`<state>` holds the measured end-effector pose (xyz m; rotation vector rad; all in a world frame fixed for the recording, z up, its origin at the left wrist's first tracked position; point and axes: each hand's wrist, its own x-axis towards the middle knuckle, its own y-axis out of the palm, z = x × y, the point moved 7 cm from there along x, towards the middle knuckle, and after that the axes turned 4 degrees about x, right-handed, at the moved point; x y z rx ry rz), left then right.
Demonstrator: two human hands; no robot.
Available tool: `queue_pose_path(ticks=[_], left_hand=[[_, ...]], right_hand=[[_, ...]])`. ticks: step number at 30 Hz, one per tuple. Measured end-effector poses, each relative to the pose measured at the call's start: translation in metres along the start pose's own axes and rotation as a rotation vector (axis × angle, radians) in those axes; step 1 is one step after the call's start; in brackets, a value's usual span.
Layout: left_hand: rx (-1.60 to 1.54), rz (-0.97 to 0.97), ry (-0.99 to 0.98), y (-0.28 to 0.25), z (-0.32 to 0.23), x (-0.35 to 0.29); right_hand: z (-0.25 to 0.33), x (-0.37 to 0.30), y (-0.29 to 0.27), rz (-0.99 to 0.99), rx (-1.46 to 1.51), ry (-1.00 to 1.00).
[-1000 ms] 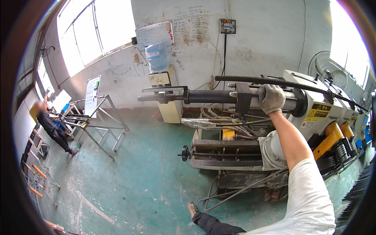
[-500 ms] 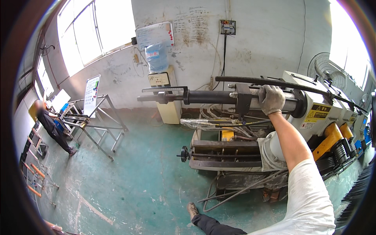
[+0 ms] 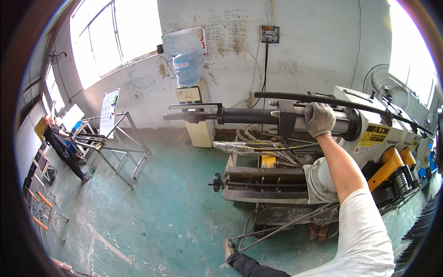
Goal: The person measures and marks metal rods on a wooden workbench, then uses a manual bending machine to bend the rods into U-shapes. The person repeatedly loads rods into the machine, operates the lever, and stacks the finished bent rods on a nearby rack.
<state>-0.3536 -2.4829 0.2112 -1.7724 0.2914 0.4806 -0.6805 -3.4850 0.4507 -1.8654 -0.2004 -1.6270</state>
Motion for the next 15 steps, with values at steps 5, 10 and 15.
queue_pose_path(ticks=[5, 10, 15], left_hand=[[-0.036, -0.053, 0.007, 0.007, 0.017, 0.011], [-0.109, -0.056, -0.007, 0.015, 0.037, 0.027], [-0.052, -0.024, -0.013, 0.014, 0.03, 0.02]], right_hand=[[-0.001, -0.001, 0.0, -0.011, 0.015, -0.008], [-0.006, -0.001, 0.0, -0.006, 0.006, -0.003], [-0.004, 0.001, 0.003, -0.017, 0.001, -0.012]])
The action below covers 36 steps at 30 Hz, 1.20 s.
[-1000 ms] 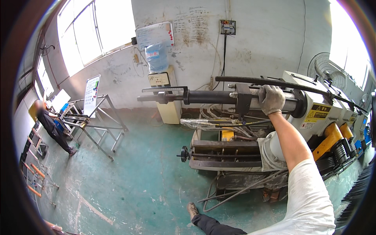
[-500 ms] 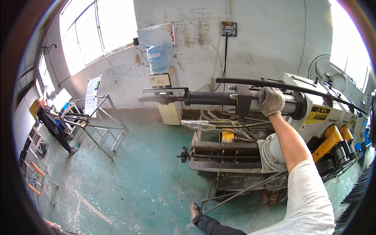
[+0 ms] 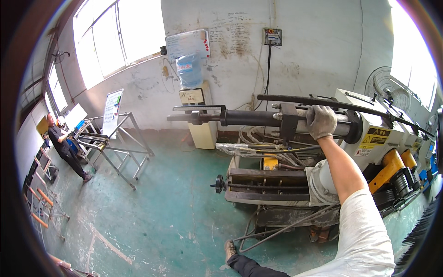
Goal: The person measures and marks metal rods on a wooden workbench, then uses a manual bending machine to bend the rods into U-shapes. The person repeatedly loads rods into the machine, operates the lever, and stacks the finished bent rods on a nearby rack.
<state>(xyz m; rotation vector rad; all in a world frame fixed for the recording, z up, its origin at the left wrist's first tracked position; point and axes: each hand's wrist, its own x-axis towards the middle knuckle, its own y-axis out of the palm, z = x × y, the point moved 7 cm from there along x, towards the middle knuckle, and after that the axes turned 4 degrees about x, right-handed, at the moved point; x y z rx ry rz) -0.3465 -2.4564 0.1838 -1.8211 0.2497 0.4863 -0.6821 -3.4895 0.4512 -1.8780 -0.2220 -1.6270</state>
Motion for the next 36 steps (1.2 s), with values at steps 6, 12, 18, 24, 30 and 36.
queue_pose_path(ticks=[6, 12, 18, 24, 30, 36], left_hand=[[0.077, -0.023, 0.111, 0.002, -0.008, -0.005], [0.218, -0.158, 0.06, -0.03, -0.05, -0.037], [0.281, -0.094, -0.012, -0.027, -0.044, -0.038], [0.307, -0.076, -0.029, -0.023, -0.038, -0.035], [0.307, -0.101, -0.031, -0.031, -0.04, -0.04], [0.288, -0.134, 0.123, -0.031, -0.076, -0.03]], right_hand=[[-0.005, -0.007, 0.029, 0.131, -0.24, -0.095], [-0.051, -0.021, 0.051, 0.083, -0.03, -0.083], [-0.051, -0.02, 0.057, 0.049, -0.007, -0.103], [-0.057, -0.021, 0.063, 0.051, -0.022, -0.09], [-0.054, -0.023, 0.062, 0.061, -0.023, -0.07], [-0.092, -0.036, 0.07, 0.33, -0.146, -0.021]])
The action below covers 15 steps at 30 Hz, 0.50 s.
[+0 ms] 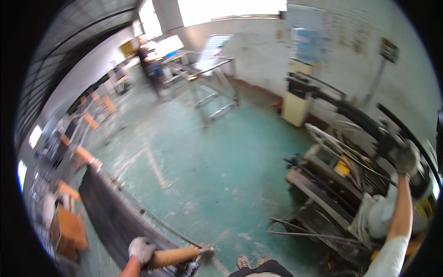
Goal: The person measures and marks metal rods on a wooden workbench, then uses a manual bending machine to bend the rods into U-shapes. The person repeatedly loads rods into the machine, operates the lever, and stacks the finished bent rods on a nearby rack.
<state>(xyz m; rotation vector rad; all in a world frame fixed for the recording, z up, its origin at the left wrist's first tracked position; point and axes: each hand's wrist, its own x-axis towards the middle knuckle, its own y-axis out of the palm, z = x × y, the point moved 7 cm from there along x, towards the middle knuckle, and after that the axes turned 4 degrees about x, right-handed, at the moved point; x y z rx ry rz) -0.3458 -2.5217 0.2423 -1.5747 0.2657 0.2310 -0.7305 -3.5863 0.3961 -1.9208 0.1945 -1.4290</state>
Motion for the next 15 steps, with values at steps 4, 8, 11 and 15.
queue_pose_path(ticks=[4, 8, 11, 15], left_hand=[[-0.163, -0.034, -0.038, 0.044, 0.08, -0.009], [-0.096, -0.056, 0.027, 0.033, 0.048, 0.0], [-0.171, -0.046, 0.032, 0.031, 0.041, 0.002], [-0.133, -0.087, 0.06, 0.044, 0.071, 0.004]], right_hand=[[0.099, 0.017, -0.061, -0.058, -0.111, 0.074], [0.085, 0.011, -0.096, -0.32, 0.179, 0.019], [0.077, 0.007, -0.101, -0.296, 0.13, 0.034], [0.097, 0.014, -0.091, -0.34, 0.148, 0.018]])
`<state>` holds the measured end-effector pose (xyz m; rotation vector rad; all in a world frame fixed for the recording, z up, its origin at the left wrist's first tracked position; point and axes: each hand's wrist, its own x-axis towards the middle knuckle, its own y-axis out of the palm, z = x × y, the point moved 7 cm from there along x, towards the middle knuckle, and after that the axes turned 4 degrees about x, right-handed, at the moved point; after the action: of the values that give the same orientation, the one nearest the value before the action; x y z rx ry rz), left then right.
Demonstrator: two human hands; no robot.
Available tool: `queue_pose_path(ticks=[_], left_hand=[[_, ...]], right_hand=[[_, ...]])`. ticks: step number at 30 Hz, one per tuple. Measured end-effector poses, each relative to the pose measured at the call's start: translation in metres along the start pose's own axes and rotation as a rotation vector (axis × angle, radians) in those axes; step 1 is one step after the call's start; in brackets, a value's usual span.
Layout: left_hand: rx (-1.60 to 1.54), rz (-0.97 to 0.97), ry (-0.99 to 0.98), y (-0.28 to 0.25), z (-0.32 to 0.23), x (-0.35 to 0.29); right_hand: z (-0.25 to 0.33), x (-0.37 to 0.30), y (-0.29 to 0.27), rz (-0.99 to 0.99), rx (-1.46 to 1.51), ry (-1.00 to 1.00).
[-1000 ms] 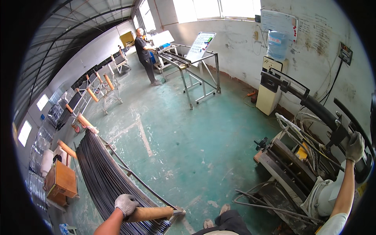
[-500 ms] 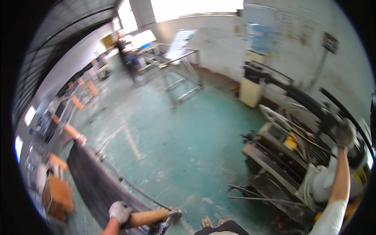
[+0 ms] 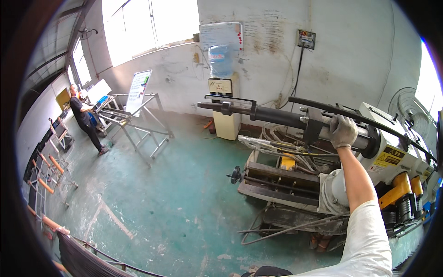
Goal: The person measures and marks metal rods on a wooden workbench, then uses a manual bending machine to bend the rods into U-shapes. The person repeatedly loads rods into the machine, operates the lever, and stacks the finished bent rods on a nearby rack.
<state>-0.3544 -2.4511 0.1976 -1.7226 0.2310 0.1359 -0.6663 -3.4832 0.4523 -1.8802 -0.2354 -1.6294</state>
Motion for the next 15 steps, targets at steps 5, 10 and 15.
queue_pose_path(ticks=[5, 10, 15], left_hand=[[0.194, 0.048, 0.0, -0.029, -0.069, 0.015], [0.211, 0.113, -0.197, -0.02, -0.027, -0.008], [0.177, 0.136, -0.249, -0.022, -0.029, -0.011]], right_hand=[[-0.096, -0.033, 0.056, 0.302, -0.263, -0.013], [-0.033, -0.02, 0.026, 0.04, -0.06, -0.042], [-0.039, -0.017, 0.035, 0.148, -0.022, -0.015]])
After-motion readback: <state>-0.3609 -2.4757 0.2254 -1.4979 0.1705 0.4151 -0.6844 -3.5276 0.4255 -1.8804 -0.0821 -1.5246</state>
